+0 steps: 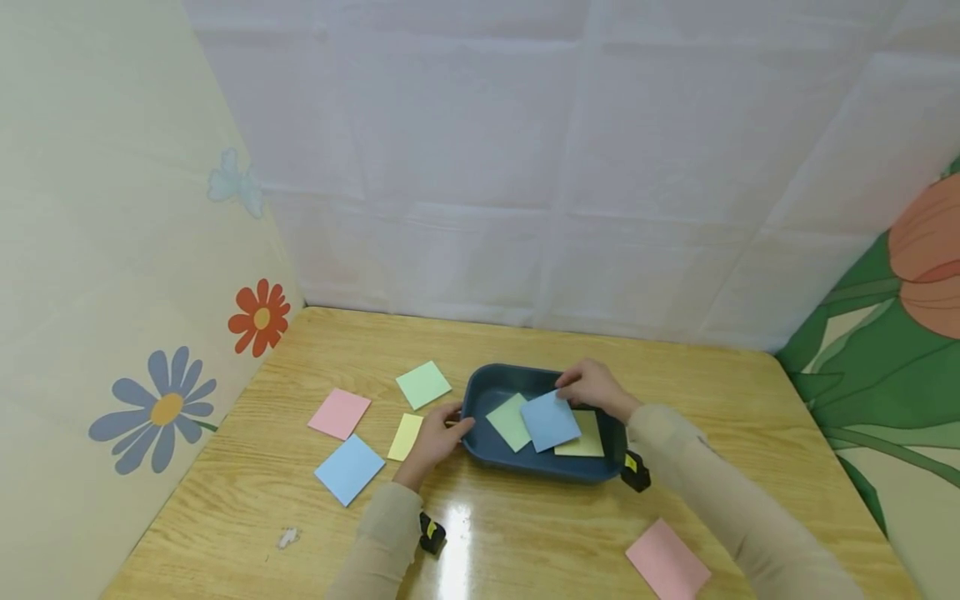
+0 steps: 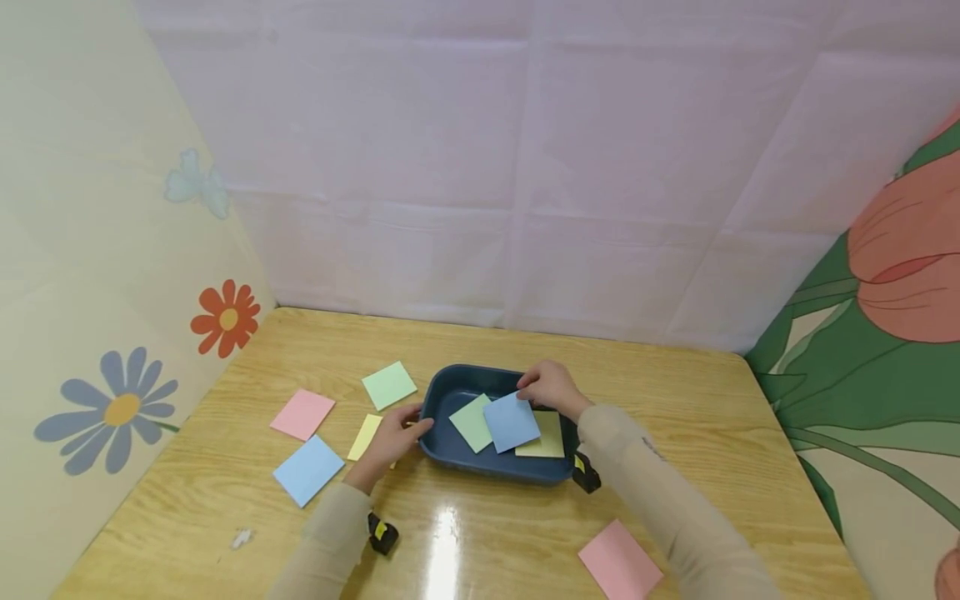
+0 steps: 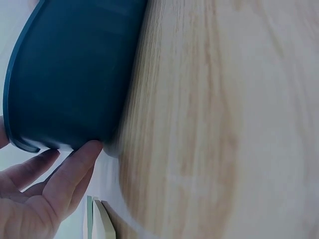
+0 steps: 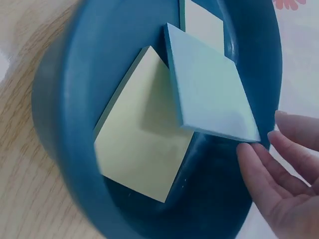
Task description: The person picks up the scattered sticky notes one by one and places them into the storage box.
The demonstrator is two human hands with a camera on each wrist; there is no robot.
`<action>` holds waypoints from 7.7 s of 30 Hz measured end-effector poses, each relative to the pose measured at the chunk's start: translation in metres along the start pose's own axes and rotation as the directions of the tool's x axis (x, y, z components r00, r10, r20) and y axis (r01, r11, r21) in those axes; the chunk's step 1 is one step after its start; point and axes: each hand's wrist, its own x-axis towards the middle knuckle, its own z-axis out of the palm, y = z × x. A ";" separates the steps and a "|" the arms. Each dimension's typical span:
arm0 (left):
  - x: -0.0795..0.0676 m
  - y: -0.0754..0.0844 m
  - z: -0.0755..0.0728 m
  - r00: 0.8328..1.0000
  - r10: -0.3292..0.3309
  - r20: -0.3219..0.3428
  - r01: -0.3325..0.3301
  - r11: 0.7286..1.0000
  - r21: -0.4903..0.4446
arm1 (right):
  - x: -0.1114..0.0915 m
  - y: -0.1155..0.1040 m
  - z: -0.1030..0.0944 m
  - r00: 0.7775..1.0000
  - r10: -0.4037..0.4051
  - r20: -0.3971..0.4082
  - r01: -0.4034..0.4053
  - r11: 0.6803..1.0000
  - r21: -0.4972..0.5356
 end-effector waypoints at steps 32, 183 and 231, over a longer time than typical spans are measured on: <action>-0.002 0.002 0.000 1.000 0.012 0.010 -0.011 0.999 -0.030 | -0.031 0.017 -0.031 0.991 -0.024 0.129 -0.038 0.887 0.460; -0.002 -0.002 -0.002 1.000 0.026 -0.001 -0.026 0.999 -0.019 | -0.137 0.118 -0.006 0.928 -0.210 0.308 0.252 0.962 -0.103; -0.002 -0.002 -0.001 1.000 -0.007 0.002 0.007 0.999 -0.046 | -0.144 0.146 -0.010 0.984 -0.174 0.018 0.175 0.977 -0.124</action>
